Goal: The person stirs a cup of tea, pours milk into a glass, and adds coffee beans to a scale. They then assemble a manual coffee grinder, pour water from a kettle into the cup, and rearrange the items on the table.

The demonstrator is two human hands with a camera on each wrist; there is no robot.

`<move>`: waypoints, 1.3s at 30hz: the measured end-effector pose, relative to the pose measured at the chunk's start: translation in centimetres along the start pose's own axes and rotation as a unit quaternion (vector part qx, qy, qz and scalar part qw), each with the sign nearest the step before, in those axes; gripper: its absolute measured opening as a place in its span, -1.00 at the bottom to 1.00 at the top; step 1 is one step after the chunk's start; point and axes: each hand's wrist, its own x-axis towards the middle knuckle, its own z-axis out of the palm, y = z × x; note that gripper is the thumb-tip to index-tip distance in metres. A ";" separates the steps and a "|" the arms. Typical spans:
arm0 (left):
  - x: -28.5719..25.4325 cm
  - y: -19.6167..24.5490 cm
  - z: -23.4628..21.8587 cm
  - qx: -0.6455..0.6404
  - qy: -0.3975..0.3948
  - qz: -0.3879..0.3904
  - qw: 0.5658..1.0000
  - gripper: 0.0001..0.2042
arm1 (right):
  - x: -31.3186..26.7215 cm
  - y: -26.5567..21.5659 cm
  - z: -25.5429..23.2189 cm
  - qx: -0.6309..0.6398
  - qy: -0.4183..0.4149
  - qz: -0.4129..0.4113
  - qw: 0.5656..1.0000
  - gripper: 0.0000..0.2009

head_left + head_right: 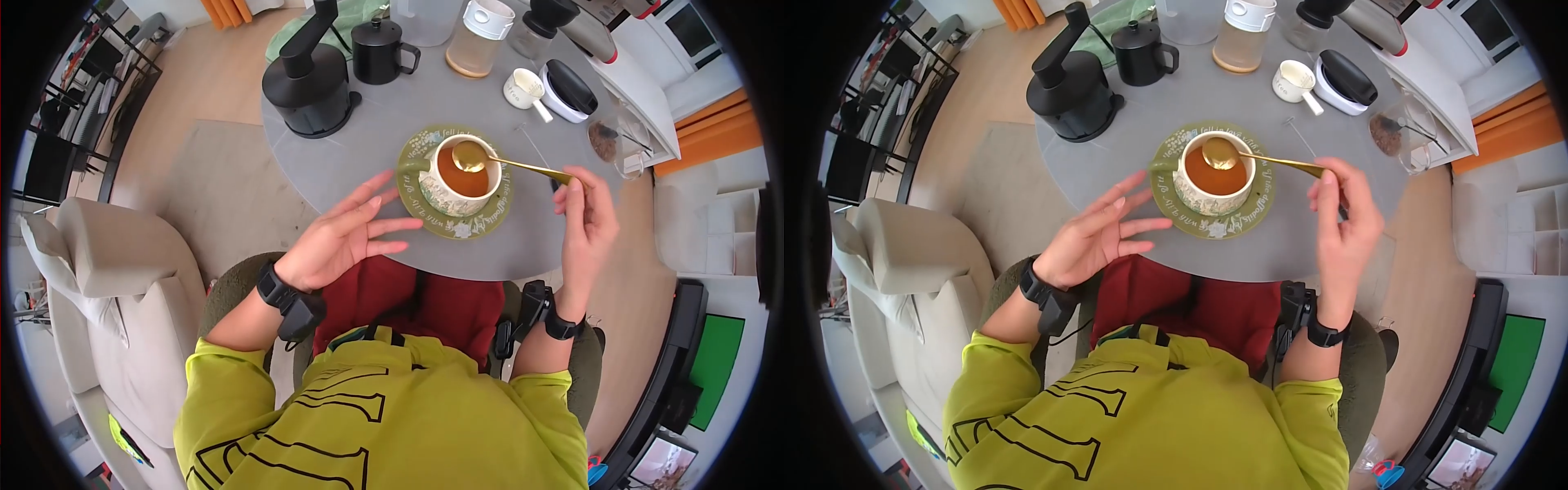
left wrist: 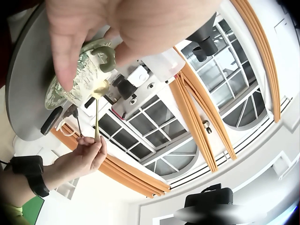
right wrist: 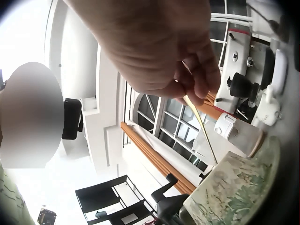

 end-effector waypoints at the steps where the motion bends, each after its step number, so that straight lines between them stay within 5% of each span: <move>1: 0.0 0.0 0.0 0.000 0.005 -0.002 1.000 -0.44 | 0.0 0.0 0.5 -0.045 -0.012 -0.030 0.998 -0.88; 9: 0.2 -0.3 -0.7 -0.031 -0.006 0.016 0.999 -0.48 | 0.2 -0.1 2.1 -0.145 -0.025 -0.093 0.985 -0.93; 20: 0.4 -0.1 -0.9 -0.016 -0.005 0.011 1.000 -0.47 | 0.6 0.3 3.9 0.041 -0.083 0.023 0.995 -0.84; 32: 0.4 0.0 -1.0 -0.011 -0.004 0.005 1.000 -0.48 | 0.3 0.5 2.4 -0.097 -0.010 -0.032 0.995 -0.87; 39: 0.4 0.0 -0.9 -0.013 0.001 0.001 1.000 -0.50 | -0.3 0.3 3.5 0.019 -0.057 0.032 0.998 -0.87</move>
